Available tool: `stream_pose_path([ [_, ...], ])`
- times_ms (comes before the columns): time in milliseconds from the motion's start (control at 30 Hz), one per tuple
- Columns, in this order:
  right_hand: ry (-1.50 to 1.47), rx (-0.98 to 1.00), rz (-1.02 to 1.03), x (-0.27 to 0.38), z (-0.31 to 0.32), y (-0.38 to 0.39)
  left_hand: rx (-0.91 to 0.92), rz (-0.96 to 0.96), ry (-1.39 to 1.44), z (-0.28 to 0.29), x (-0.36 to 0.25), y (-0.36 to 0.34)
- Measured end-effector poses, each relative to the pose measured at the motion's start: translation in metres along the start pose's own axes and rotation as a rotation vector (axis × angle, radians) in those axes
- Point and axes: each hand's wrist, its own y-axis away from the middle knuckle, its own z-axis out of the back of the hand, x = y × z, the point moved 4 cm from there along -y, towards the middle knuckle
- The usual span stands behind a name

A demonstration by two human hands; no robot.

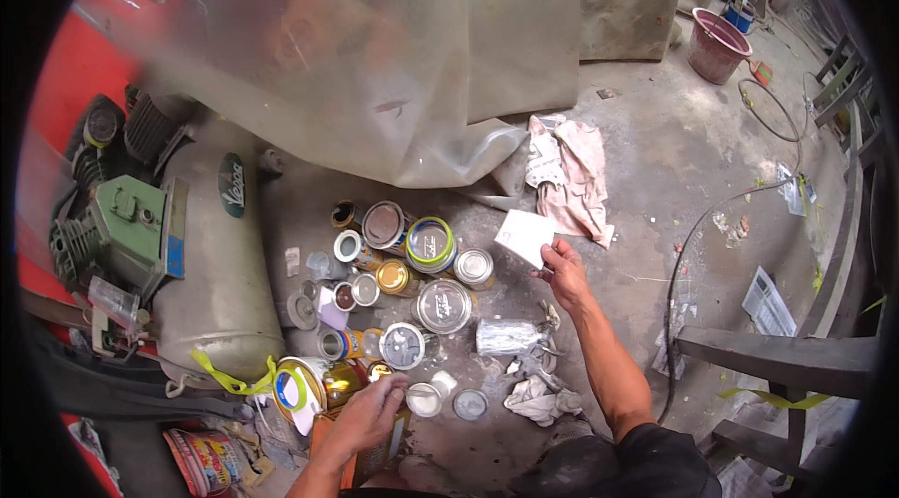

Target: The person sits on the floor surrounded by paint cans and mixes a white substance in a small container using a metal spatula. They then pour the mixture into a larger metal can, seal it with a lid, and clean their hands with a cloth.

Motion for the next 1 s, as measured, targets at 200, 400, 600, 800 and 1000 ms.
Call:
stream_pose_path([
  [200,-0.052,0.412,0.124,0.048,-0.006,0.046,0.056,-0.092,-0.075,-0.003,-0.008,-0.004],
  [400,0.002,0.549,0.109,0.057,-0.039,0.074,0.071,-0.191,-0.153,-0.002,-0.003,0.003],
  [600,-0.365,0.452,-0.077,0.061,-0.104,0.103,0.050,-0.176,-0.018,0.001,0.025,-0.001],
  [800,-0.442,0.370,-0.001,0.072,-0.117,0.115,0.064,-0.103,0.010,0.001,0.019,0.001],
  [1000,-0.590,0.465,-0.064,0.097,-0.108,0.125,-0.071,-0.164,0.059,-0.001,0.013,-0.002],
])
